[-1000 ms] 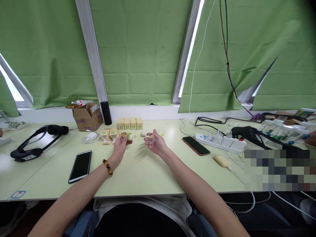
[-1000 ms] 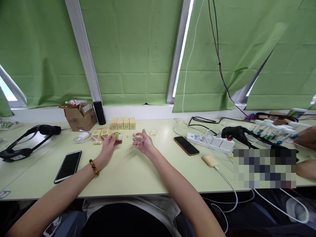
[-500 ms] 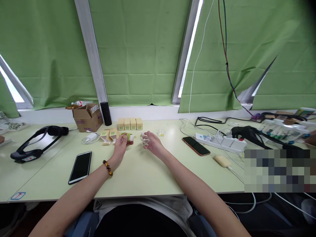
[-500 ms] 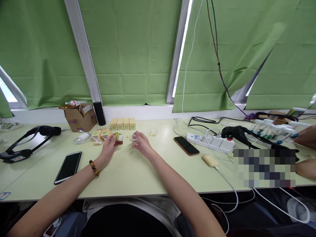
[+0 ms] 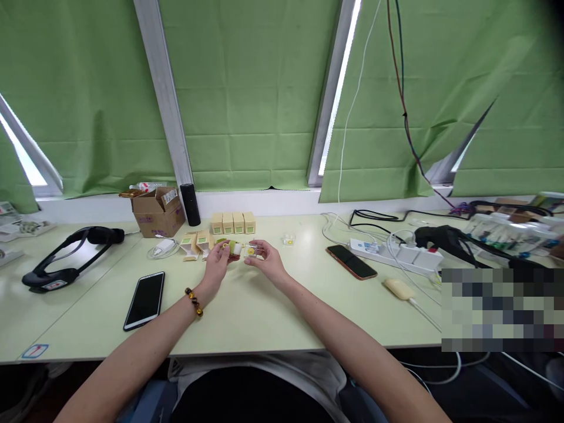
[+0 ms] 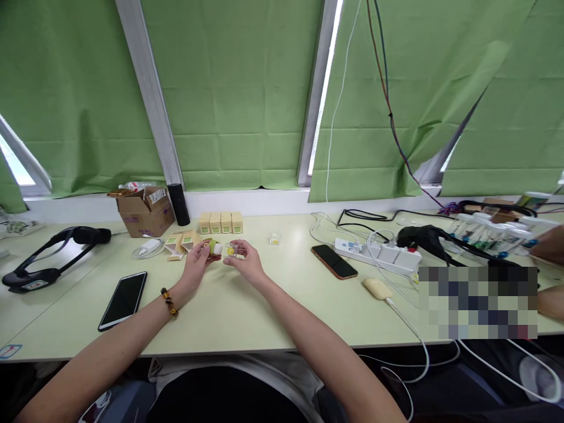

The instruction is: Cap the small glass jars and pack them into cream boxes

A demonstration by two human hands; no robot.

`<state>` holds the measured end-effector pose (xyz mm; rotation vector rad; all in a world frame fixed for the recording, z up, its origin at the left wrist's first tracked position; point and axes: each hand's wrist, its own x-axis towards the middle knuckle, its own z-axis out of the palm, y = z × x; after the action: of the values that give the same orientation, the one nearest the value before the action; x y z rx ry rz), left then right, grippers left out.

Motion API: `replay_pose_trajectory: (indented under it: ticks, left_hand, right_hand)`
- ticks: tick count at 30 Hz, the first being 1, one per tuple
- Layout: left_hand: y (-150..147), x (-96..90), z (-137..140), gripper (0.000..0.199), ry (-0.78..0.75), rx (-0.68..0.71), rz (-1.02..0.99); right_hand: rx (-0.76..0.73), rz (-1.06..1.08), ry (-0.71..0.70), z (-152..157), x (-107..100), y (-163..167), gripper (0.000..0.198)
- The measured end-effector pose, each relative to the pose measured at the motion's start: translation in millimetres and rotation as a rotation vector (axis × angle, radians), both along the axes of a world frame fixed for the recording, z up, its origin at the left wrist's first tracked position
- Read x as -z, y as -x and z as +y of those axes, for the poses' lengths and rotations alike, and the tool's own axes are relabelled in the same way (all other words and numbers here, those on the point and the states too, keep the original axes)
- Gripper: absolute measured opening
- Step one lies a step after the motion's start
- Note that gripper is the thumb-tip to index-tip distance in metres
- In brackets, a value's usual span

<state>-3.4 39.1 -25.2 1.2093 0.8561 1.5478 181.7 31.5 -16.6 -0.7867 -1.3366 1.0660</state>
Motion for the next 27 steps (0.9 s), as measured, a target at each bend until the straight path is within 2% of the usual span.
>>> replay_pose_trajectory:
  ticks: [6, 21, 27]
  left_hand:
    - [0, -1.4, -1, 0.062, -0.008, 0.018, 0.008]
    - [-4, -0.9, -6, 0.056, -0.097, 0.029, 0.148]
    - [-5, -2.6, -7, 0.056, -0.115, 0.009, 0.139]
  right_hand:
    - [-0.02, 0.021, -0.007, 3, 11, 3, 0.057]
    - [-0.084, 0.041, -0.043, -6, 10, 9, 0.054]
    - [-0.099, 0.043, -0.027, -8, 10, 9, 0.055]
